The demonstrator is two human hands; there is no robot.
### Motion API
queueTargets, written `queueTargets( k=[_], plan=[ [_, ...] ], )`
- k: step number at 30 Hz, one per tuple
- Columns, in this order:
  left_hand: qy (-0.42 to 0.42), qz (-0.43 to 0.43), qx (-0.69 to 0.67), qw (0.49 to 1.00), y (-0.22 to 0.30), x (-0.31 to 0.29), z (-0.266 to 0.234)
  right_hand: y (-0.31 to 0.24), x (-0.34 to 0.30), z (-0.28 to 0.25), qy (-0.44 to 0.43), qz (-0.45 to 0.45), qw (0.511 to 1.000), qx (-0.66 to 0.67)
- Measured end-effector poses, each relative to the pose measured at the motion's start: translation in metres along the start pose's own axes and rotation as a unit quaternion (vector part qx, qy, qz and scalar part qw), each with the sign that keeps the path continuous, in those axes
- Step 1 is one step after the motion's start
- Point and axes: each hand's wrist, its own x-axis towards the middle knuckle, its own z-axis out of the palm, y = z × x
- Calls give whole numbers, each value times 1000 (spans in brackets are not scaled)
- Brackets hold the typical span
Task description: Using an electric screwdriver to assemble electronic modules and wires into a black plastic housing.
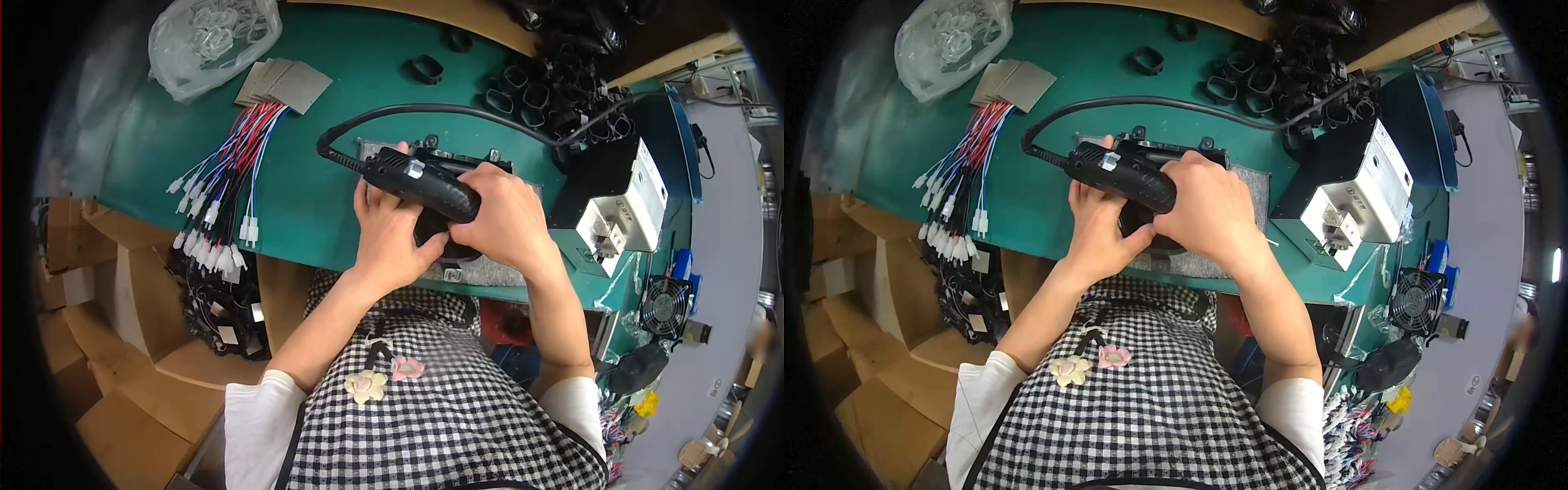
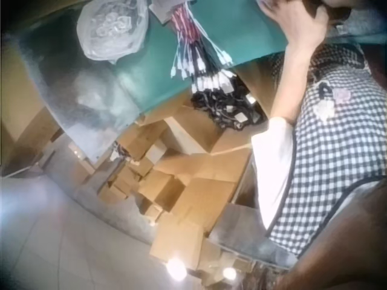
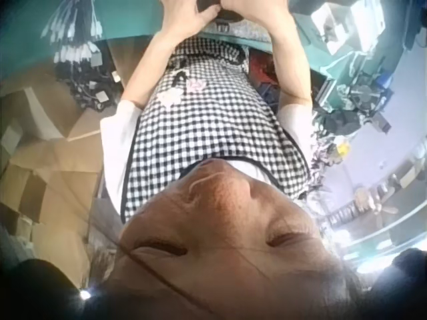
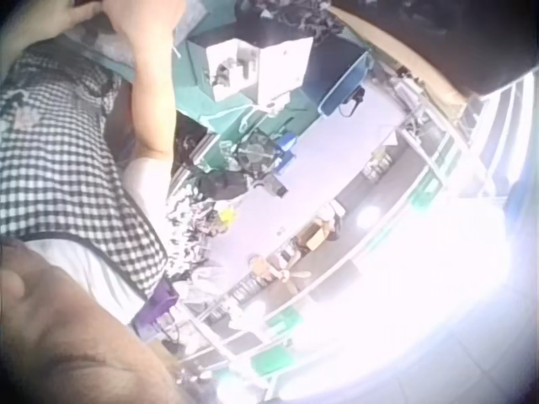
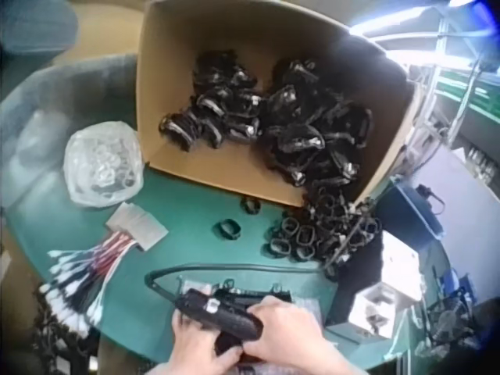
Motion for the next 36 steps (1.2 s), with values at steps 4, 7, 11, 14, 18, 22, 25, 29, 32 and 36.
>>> queueTargets(
  k=[4,7,11,14,18,22,25,29,32,36],
  plan=[
    [0,27,7,1000,-2,0,3,-5,-2,7,-6,19,998,-56],
    [-14,-6,-11,1000,0,2,3,5,-10,5,36,-6,999,6],
    [109,27,-35,993,10,2,-6,22,-39,-13,112,8,971,211],
    [82,80,-17,993,20,12,-11,37,-61,-9,116,161,916,349],
    [52,90,2,995,12,22,2,50,-69,18,58,148,888,431],
    [21,120,-24,992,3,26,-5,43,-64,32,29,181,844,504],
    [-2,110,-3,994,4,27,-11,41,-62,32,30,166,832,528],
    [-22,92,-23,995,10,28,-35,51,-70,25,58,155,838,519],
    [40,62,18,997,-38,79,-93,57,-90,1,155,183,839,489],
    [-200,-2,382,902,-99,129,-132,60,-113,-34,311,53,831,459]
  ],
)
